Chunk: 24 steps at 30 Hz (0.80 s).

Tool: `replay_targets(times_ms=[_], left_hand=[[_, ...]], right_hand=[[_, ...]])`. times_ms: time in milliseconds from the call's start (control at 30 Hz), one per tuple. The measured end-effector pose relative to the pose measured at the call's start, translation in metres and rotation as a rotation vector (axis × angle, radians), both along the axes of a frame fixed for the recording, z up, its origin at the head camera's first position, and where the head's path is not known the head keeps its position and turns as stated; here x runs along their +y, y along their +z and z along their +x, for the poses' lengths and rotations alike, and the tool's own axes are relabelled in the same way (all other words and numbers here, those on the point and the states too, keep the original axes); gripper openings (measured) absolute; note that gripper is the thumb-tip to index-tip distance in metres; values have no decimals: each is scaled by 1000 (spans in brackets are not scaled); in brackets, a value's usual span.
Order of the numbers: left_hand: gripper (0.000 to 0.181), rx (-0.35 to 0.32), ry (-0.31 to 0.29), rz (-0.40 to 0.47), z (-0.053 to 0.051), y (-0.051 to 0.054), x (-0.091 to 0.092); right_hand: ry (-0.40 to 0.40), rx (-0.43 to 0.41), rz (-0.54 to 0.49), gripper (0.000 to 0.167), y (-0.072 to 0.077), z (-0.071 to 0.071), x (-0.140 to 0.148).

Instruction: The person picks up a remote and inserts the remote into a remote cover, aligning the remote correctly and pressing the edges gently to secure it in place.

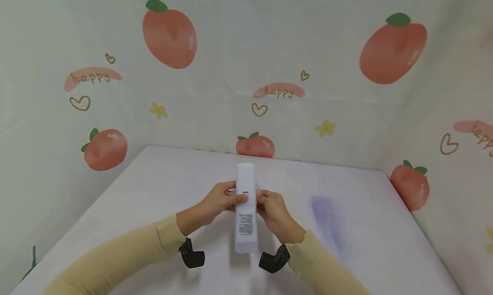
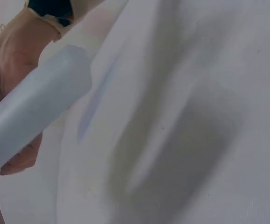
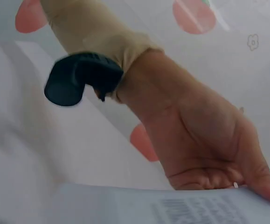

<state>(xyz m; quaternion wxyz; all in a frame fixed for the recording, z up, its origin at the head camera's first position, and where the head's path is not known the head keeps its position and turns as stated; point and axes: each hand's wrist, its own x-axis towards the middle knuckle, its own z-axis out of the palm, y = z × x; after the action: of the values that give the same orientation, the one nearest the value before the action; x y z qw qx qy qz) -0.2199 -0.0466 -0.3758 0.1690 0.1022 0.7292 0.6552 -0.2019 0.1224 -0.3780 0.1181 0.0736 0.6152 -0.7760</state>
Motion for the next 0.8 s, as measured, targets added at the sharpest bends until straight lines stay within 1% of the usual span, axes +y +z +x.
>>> replay_targets(times_ms=[100, 200, 333, 433, 533, 567, 667, 700, 767, 800], left_hand=[[50, 1, 2, -15, 2, -3, -1], [49, -17, 0, -29, 7, -9, -3], [46, -35, -14, -36, 15, -16, -4], [44, -30, -17, -39, 18, -19, -5], [44, -18, 2, -18, 16, -17, -4], [44, -13, 11, -9, 15, -16, -4], [42, 2, 37, 29, 13, -11, -1], [42, 8, 39, 36, 12, -10, -1], [42, 26, 38, 32, 11, -9, 1], [42, 36, 33, 27, 11, -9, 1]], right_hand=[[39, -48, -19, 24, 1, -4, 0], [72, -85, -7, 29, -4, -5, 0], [66, -104, -3, 24, -14, -3, -3], [57, -81, 16, 22, -19, 2, -5], [35, -19, 32, 21, -22, 8, -4], [41, 13, 23, 21, -23, 10, -2], [8, 74, -8, 28, -19, 14, -1], [2, 85, -3, 31, -17, 15, 0], [23, 110, 2, 37, -13, 17, 1], [25, 107, 13, 39, -10, 17, 1]])
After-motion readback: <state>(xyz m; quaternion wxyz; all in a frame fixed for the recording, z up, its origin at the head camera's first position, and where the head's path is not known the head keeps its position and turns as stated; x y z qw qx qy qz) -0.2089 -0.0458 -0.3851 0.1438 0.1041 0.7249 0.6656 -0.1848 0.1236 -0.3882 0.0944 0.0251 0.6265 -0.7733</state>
